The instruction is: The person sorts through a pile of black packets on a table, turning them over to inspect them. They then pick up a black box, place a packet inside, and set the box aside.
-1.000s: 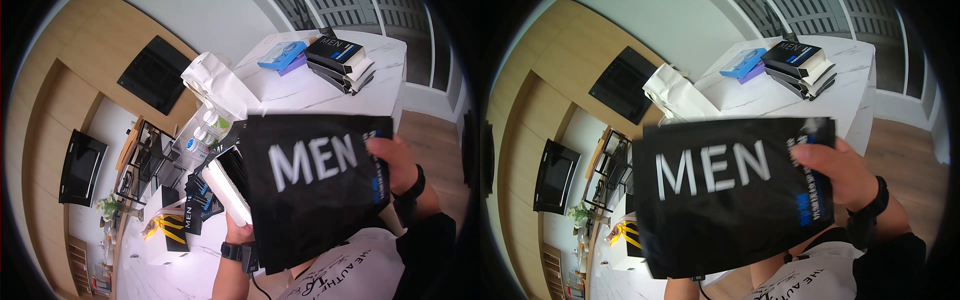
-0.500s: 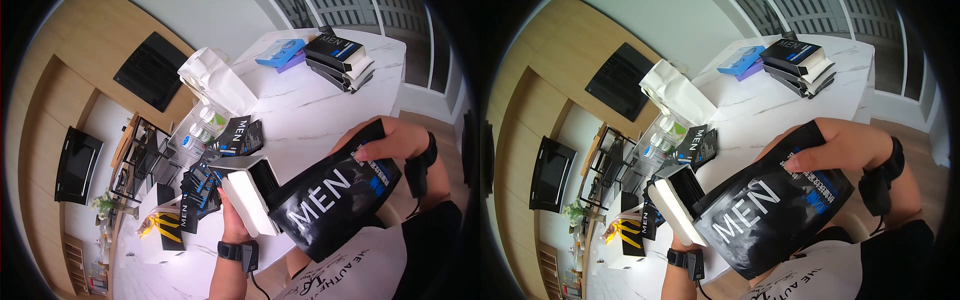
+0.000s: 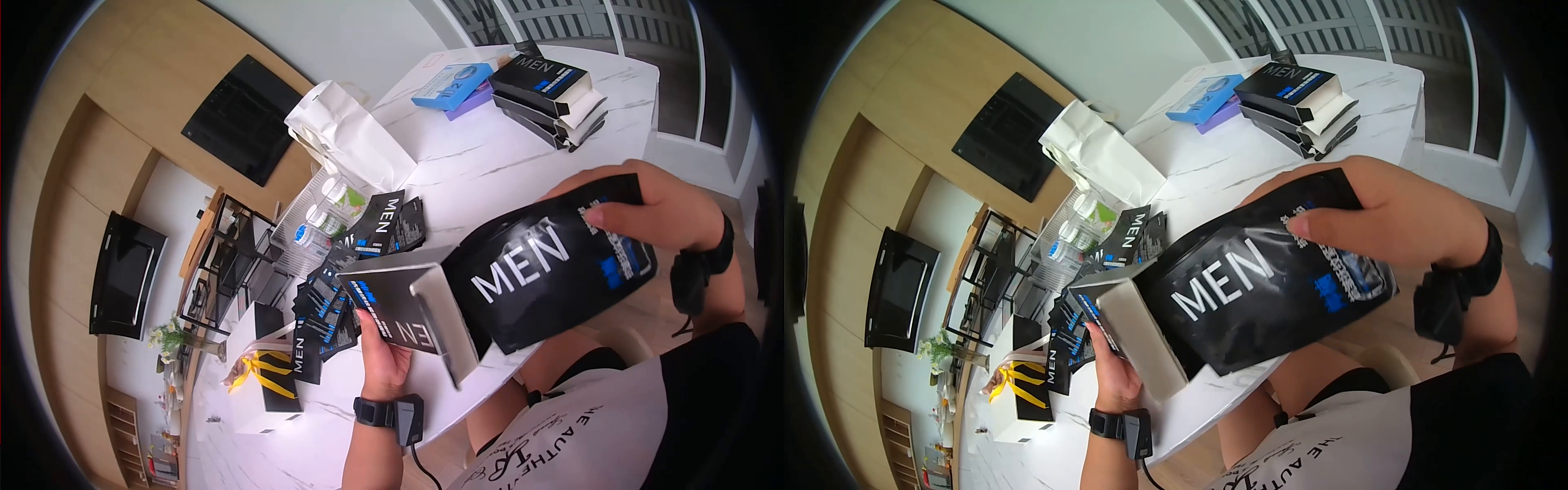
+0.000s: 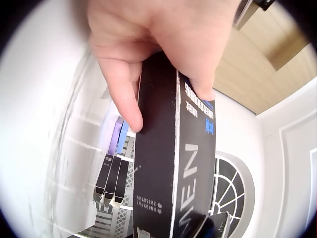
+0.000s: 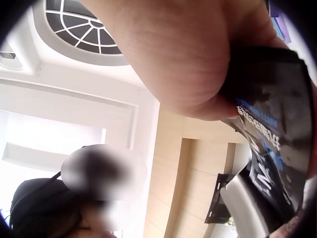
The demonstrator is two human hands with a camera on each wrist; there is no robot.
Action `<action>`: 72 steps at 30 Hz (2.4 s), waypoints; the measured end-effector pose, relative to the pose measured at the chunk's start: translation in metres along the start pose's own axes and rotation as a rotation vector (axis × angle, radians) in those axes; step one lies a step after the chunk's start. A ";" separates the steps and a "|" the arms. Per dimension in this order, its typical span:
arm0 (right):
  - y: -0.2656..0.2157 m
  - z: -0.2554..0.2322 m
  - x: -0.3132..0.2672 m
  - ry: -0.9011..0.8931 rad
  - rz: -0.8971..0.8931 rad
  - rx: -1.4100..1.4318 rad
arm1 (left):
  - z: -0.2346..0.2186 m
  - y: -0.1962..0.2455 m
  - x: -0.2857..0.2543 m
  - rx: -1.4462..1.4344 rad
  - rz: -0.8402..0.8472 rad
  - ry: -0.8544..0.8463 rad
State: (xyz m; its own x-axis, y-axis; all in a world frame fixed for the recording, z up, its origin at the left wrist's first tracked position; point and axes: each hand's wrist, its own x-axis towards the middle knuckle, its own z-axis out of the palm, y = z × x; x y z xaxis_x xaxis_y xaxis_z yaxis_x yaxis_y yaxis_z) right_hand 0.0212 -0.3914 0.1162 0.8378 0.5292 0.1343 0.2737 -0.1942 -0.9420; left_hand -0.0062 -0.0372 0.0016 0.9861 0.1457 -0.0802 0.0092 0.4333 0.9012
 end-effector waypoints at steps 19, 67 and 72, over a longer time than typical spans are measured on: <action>0.024 0.019 0.010 0.163 -0.068 0.228 | 0.012 0.006 -0.007 0.069 0.133 -0.057; 0.056 0.110 0.052 0.369 -0.556 -0.058 | 0.031 -0.003 -0.013 -0.009 0.020 -0.055; 0.039 0.107 0.041 0.377 -0.537 0.030 | 0.033 -0.003 -0.014 0.080 0.144 -0.037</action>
State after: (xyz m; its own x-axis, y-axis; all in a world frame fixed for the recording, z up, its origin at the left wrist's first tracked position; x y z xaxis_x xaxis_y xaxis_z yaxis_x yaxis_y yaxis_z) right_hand 0.0153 -0.2886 0.0521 0.6977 0.2193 0.6820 0.6915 0.0426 -0.7211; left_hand -0.0148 -0.0698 0.0140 0.9835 0.1680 0.0664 -0.1207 0.3378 0.9334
